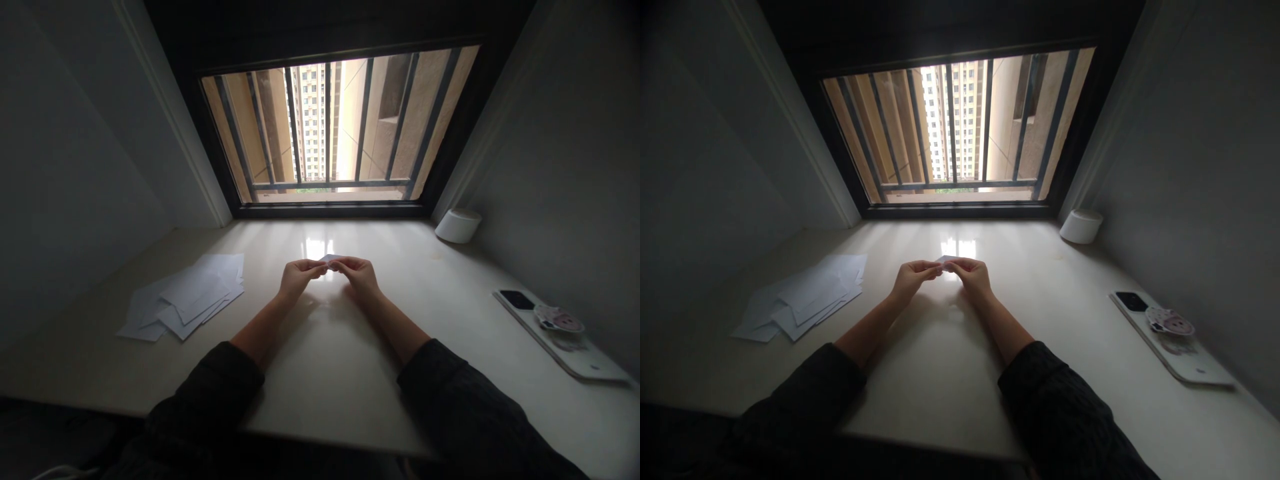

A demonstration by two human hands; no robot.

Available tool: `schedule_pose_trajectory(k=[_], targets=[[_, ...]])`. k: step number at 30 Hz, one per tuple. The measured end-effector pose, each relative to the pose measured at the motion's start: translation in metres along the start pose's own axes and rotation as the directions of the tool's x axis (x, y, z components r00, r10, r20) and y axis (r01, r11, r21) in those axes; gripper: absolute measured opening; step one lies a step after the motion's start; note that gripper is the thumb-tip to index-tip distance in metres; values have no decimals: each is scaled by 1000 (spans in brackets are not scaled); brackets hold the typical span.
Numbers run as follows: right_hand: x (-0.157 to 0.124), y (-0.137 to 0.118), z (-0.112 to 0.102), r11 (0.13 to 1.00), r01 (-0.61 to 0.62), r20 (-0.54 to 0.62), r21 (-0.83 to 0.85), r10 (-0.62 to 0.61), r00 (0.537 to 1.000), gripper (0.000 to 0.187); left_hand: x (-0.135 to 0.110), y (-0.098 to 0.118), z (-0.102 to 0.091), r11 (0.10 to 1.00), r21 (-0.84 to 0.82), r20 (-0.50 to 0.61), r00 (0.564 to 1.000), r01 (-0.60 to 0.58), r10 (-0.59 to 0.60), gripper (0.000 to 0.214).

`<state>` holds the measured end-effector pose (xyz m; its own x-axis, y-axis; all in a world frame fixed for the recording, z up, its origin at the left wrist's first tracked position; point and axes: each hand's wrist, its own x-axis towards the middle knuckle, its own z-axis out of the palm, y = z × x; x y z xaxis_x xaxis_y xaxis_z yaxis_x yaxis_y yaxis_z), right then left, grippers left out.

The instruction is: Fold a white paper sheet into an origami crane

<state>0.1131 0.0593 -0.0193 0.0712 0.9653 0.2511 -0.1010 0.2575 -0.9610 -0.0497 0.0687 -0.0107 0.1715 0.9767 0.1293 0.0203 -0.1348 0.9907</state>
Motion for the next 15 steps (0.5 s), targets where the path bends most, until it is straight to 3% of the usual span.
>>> schedule_pose_trajectory(k=[15], targets=[[-4,-1,4,999,31,-32,41,-30,999,26,-2,3,2,1000,8,-121,993,16,-15,33]])
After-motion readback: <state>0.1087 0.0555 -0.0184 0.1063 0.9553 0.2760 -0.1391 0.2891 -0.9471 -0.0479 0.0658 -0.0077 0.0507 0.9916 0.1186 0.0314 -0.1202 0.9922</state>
